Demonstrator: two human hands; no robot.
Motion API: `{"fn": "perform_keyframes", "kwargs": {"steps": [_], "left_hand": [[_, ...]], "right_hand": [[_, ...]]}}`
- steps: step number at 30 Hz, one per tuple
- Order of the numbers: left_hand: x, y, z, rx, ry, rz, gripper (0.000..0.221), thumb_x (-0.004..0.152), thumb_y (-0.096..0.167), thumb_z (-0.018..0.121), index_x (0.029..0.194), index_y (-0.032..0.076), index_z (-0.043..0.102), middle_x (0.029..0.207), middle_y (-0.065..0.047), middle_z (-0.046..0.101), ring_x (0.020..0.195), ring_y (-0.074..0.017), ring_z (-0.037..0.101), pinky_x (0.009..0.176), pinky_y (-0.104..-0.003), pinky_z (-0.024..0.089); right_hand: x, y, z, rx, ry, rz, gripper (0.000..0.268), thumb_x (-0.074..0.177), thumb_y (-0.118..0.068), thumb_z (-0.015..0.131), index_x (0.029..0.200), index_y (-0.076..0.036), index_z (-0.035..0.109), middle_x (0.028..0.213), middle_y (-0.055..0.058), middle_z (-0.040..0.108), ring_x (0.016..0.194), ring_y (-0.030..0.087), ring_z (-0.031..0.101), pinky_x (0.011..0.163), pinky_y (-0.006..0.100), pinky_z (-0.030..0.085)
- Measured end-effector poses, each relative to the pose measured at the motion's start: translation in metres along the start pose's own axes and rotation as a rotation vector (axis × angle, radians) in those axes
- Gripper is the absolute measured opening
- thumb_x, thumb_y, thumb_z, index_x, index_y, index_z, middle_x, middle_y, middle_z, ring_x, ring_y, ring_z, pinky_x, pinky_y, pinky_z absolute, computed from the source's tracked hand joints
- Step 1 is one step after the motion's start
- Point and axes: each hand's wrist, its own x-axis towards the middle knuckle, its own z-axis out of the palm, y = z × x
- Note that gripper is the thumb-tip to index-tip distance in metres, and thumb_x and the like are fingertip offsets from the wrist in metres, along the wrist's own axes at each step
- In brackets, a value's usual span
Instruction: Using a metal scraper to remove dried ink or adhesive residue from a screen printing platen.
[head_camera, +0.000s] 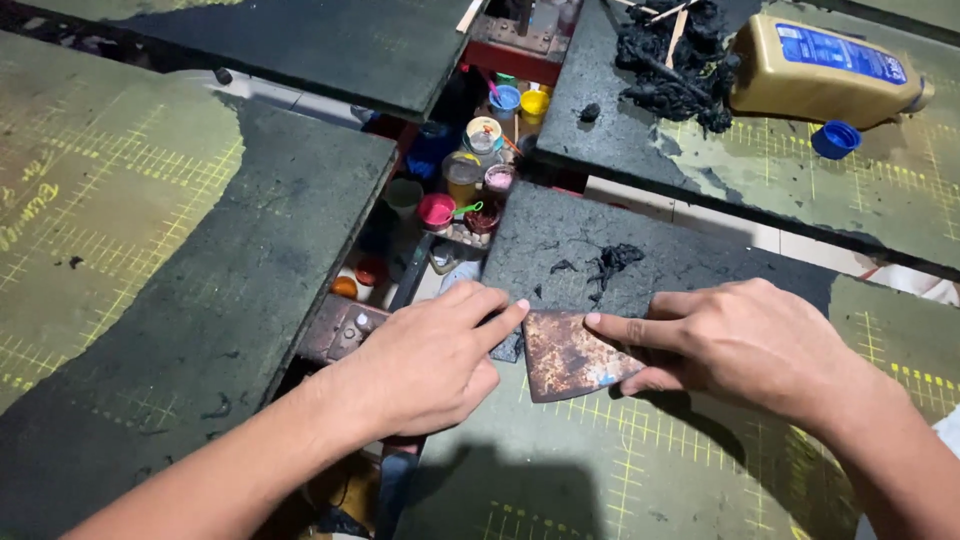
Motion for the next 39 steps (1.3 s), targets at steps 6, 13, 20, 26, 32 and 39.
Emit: {"fn": "perform_keyframes", "kwargs": {"steps": [6,13,20,26,32,39], "left_hand": [[0.011,0.009,-0.020,-0.124,-0.152,-0.140,0.071,0.094,0.018,0.044,0.162,0.008,0.029,0.131,-0.018,0.055,0.113,-0.0312,0.052,0.091,-0.049,0.050],[0.005,0.002,0.005,0.067,0.077,0.006,0.053,0.088,0.022,0.052,0.135,-0.002,0.058,0.110,-0.019,0.058,0.099,-0.0371,0.057,0.068,-0.051,0.056],[-0.001,0.003,-0.009,-0.003,0.020,-0.013,0.019,0.087,0.013,0.050,0.101,0.001,0.057,0.101,-0.016,0.061,0.097,-0.0356,0.060,0.084,-0.048,0.053],[-0.007,0.005,-0.008,0.002,-0.071,0.021,0.050,0.086,0.014,0.055,0.131,-0.007,0.056,0.137,-0.025,0.058,0.127,-0.0389,0.055,0.102,-0.049,0.048],[-0.009,0.003,-0.013,0.014,-0.290,0.006,0.063,0.095,0.019,0.051,0.154,-0.001,0.041,0.159,-0.030,0.035,0.143,-0.0417,0.039,0.107,-0.051,0.040],[-0.011,0.001,-0.006,0.120,-0.245,0.106,0.060,0.096,0.020,0.051,0.150,-0.004,0.043,0.154,-0.039,0.036,0.142,-0.0456,0.039,0.111,-0.049,0.037]], "right_hand": [[-0.011,0.017,-0.028,0.233,-0.199,0.181,0.079,0.067,-0.085,0.068,0.141,-0.057,0.058,0.120,-0.013,0.076,0.091,0.020,0.082,0.069,0.042,0.065],[0.000,-0.042,-0.064,0.063,-0.568,0.289,0.072,0.090,-0.087,0.038,0.156,-0.063,0.025,0.087,-0.001,0.077,0.075,0.020,0.076,0.073,0.040,0.062],[-0.002,-0.051,-0.074,-0.063,-0.592,0.362,0.066,0.093,-0.086,0.033,0.155,-0.067,0.019,0.094,0.000,0.073,0.080,0.035,0.074,0.070,0.048,0.059],[0.006,-0.056,-0.081,-0.025,-0.588,0.335,0.064,0.096,-0.081,0.034,0.156,-0.065,0.021,0.094,0.007,0.073,0.085,0.039,0.074,0.072,0.051,0.060],[0.008,-0.060,-0.077,0.004,-0.595,0.345,0.051,0.098,-0.083,0.042,0.112,-0.035,0.054,0.089,0.007,0.073,0.082,0.038,0.074,0.068,0.049,0.059],[0.010,-0.060,-0.070,-0.069,-0.540,0.281,0.058,0.101,-0.079,0.037,0.099,-0.025,0.057,0.082,0.007,0.071,0.069,0.036,0.073,0.060,0.046,0.058]]}}
